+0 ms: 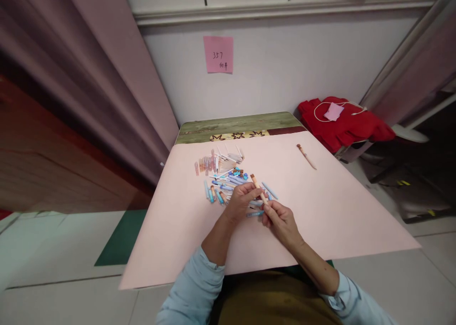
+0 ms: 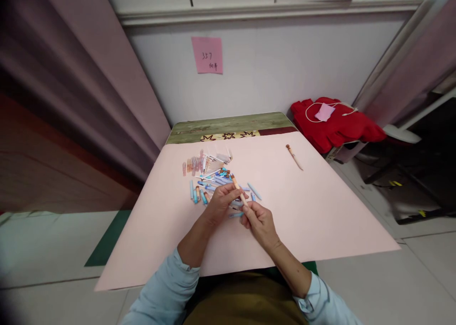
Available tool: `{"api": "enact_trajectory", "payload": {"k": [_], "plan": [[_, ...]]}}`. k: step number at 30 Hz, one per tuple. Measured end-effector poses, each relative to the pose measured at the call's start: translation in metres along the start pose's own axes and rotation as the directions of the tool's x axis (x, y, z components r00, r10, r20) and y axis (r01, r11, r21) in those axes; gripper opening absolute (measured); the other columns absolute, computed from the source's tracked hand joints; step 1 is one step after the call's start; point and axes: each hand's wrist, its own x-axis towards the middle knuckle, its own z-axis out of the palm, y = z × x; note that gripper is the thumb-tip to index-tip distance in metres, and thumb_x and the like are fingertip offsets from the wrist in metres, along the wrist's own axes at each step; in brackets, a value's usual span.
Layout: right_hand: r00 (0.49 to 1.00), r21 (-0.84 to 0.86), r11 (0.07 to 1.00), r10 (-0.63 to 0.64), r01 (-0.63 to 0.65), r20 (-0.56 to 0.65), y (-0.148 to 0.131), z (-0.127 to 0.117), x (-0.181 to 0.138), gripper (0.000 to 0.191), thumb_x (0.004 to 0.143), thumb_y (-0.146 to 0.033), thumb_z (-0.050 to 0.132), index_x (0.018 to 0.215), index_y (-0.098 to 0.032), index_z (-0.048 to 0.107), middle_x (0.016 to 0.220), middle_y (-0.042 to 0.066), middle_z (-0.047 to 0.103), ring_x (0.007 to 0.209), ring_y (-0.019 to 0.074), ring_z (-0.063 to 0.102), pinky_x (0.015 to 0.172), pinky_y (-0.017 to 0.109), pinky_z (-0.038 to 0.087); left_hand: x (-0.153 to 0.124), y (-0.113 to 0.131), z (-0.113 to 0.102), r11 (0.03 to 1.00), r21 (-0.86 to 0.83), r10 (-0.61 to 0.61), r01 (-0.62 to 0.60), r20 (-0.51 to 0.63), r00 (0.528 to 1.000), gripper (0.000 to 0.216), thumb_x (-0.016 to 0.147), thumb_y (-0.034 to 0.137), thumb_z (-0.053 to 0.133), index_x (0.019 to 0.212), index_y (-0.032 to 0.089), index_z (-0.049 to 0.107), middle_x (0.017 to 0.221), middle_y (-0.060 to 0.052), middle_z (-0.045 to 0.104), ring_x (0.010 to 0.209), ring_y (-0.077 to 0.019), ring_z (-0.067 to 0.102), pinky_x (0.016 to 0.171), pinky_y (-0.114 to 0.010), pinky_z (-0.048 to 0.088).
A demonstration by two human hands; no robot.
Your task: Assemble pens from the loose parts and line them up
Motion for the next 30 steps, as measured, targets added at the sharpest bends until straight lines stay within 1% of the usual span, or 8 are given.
{"api": "enact_trajectory", "payload": {"k": [2,5,8,12,15,19,25,30], "plan": [[1.0,-0.02,1.0,0.0,-0.001,-0.021,-0.001,0.001,-0.001,0.031,0.091,-0.049,0.057,0.087,-0.019,0.064,0.056,-0.003,0.056,0.049,0.01,0.047,0.052,0.023,0.039,0.002,-0.001,-0.004,0.995,-0.093,0.018,-0.024,-0.064,0.998,0.027,0.075,0.038,0.075,0.078,0.011,0.071,0.073,-0.006,0.069,0.068,-0.0152,0.063,0.069,-0.028,0.048],[0.997,-0.065,0.998,-0.005,0.0,-0.075,-0.009,0.001,0.001,0.033,0.092,-0.05,0.055,0.101,-0.019,0.065,0.06,-0.003,0.059,0.05,0.0103,0.049,0.052,0.023,0.041,0.007,0.003,-0.02,0.928,-0.322,0.095,-0.185,-0.276,0.956,0.026,0.074,0.038,0.076,0.078,0.013,0.067,0.075,-0.004,0.069,0.068,-0.0139,0.063,0.068,-0.028,0.05],[0.993,-0.196,0.98,-0.053,0.032,-0.103,-0.028,-0.001,0.017,0.036,0.091,-0.051,0.055,0.09,-0.018,0.068,0.06,-0.001,0.06,0.051,0.0113,0.049,0.053,0.023,0.042,0.011,0.007,-0.043,0.83,-0.459,0.114,-0.317,-0.417,0.902,0.026,0.073,0.036,0.077,0.082,0.014,0.066,0.072,-0.001,0.065,0.063,-0.0108,0.06,0.061,-0.023,0.047],[0.99,-0.518,0.851,-0.131,0.082,-0.06,-0.053,0.003,0.067,0.032,0.089,-0.047,0.055,0.085,-0.02,0.072,0.07,0.002,0.067,0.064,0.0159,0.059,0.06,0.025,0.044,0.016,0.006,-0.062,0.784,-0.537,0.109,-0.312,-0.375,0.921,0.027,0.076,0.033,0.074,0.094,0.014,0.066,0.06,0.004,0.053,0.049,-0.0067,0.048,0.048,-0.02,0.038],[0.978,-0.799,0.597,-0.201,0.07,-0.064,-0.057,0.013,0.109,0.026,0.089,-0.04,0.055,0.087,-0.024,0.075,0.083,0.002,0.071,0.075,0.0176,0.062,0.067,0.026,0.042,0.017,0.003,-0.064,0.778,-0.555,0.107,-0.295,-0.346,0.932,0.028,0.077,0.032,0.074,0.095,0.013,0.065,0.061,0.003,0.053,0.049,-0.0065,0.047,0.046,-0.019,0.036],[0.996,-0.934,0.356,-0.065,-0.032,-0.059,-0.043,0.028,0.145,0.025,0.089,-0.039,0.055,0.094,-0.029,0.077,0.101,0.004,0.073,0.089,0.0199,0.065,0.07,0.026,0.042,0.017,0.001,-0.062,0.779,-0.556,0.109,-0.29,-0.335,0.936,0.027,0.077,0.033,0.073,0.094,0.013,0.066,0.065,0.001,0.056,0.051,-0.0073,0.049,0.046,-0.019,0.036],[1.0,-0.98,0.198,0.005,-0.026,-0.025,-0.024,0.038,0.154,0.032,0.093,-0.046,0.049,0.104,-0.03,0.075,0.104,0.005,0.072,0.091,0.0197,0.066,0.068,0.026,0.041,0.018,0.0,-0.062,0.773,-0.576,0.094,-0.264,-0.309,0.947,0.027,0.077,0.032,0.074,0.094,0.012,0.068,0.064,0.0,0.056,0.051,-0.007,0.049,0.046,-0.019,0.036],[0.999,-0.985,0.166,0.022,-0.041,-0.038,-0.024,0.037,0.154,0.029,0.093,-0.043,0.05,0.097,-0.027,0.075,0.098,0.005,0.073,0.089,0.0193,0.066,0.07,0.026,0.043,0.02,-0.002,-0.061,0.782,-0.571,0.077,-0.25,-0.31,0.948,0.027,0.077,0.033,0.074,0.092,0.012,0.069,0.063,0.0,0.055,0.051,-0.0068,0.047,0.046,-0.019,0.036]]}}
